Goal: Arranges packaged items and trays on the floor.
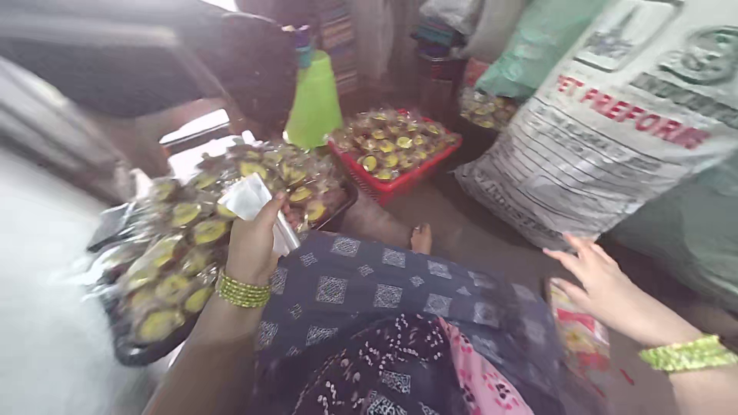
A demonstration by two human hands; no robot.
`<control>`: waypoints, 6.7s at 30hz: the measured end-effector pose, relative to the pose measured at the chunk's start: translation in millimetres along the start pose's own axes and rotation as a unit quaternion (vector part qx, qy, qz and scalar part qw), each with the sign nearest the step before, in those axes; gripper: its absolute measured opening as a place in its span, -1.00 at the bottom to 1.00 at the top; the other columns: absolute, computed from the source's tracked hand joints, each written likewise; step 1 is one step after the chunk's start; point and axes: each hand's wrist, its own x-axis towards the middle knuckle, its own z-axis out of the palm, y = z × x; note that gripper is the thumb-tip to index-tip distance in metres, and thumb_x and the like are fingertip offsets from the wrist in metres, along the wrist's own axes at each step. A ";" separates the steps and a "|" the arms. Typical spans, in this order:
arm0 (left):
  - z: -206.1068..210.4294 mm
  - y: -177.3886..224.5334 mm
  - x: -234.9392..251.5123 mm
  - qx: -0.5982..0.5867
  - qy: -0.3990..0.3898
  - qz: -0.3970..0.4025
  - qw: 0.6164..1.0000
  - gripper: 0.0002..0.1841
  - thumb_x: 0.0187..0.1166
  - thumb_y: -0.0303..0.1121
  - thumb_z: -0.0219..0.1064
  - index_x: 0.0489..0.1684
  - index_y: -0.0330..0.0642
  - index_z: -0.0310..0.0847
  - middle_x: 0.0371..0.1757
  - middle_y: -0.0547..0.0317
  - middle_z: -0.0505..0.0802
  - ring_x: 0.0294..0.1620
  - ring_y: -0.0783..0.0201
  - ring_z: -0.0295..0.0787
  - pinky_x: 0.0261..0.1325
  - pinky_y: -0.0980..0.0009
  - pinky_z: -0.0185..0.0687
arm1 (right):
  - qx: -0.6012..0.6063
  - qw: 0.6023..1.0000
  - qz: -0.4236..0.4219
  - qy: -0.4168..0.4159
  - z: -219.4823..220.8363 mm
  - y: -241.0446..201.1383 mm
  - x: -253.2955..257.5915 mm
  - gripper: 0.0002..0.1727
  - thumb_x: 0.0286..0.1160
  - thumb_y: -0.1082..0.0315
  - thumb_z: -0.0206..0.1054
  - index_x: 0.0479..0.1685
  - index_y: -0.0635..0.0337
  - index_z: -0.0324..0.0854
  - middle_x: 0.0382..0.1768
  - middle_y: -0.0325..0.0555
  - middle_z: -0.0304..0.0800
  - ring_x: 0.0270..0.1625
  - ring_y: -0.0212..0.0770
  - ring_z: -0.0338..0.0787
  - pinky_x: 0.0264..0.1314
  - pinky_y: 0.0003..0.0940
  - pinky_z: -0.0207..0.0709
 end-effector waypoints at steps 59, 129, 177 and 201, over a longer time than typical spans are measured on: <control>-39.8 -90.3 20.1 0.067 0.116 -0.105 0.985 -0.51 0.62 -0.24 0.42 0.36 -0.40 0.47 -0.12 -0.12 0.86 -0.18 0.07 0.89 -0.04 0.12 0.87 | 0.089 0.963 0.201 -0.153 298.9 -58.0 236.6 -0.26 0.69 -0.24 0.15 0.41 0.31 0.64 0.53 0.40 0.54 0.60 0.36 0.52 0.62 0.34 0.34; -22.9 -116.6 47.3 0.778 -0.099 0.008 0.620 -0.50 0.60 -0.46 0.19 0.58 -0.15 0.49 0.52 -0.16 0.65 0.54 -0.17 0.57 0.53 -0.20 0.44 | 0.075 0.951 0.178 -0.242 303.4 -77.0 232.4 -0.02 0.59 -0.48 0.00 0.44 0.33 0.61 0.54 0.44 0.51 0.66 0.41 0.42 0.62 0.40 0.27; -6.0 -111.1 52.0 0.789 -0.053 -0.061 0.609 -0.59 0.60 -0.39 0.26 0.43 -0.12 0.63 0.45 -0.14 0.71 0.47 -0.17 0.64 0.47 -0.22 0.53 | 0.236 0.905 0.166 -0.311 267.5 -69.6 259.6 -0.04 0.81 -0.32 -0.37 0.47 0.40 0.58 0.54 0.36 0.56 0.67 0.27 0.48 0.69 0.20 0.29; -1.3 -110.8 56.1 0.761 -0.039 -0.061 0.645 -0.62 0.75 -0.28 0.13 0.38 -0.24 0.66 0.40 -0.34 0.72 0.48 -0.34 0.60 0.48 -0.39 0.41 | 0.912 0.369 0.054 -0.172 162.9 -66.6 211.9 0.23 0.44 -0.68 -0.54 0.62 0.29 0.28 0.41 0.22 0.69 0.36 0.17 0.78 0.35 0.13 0.70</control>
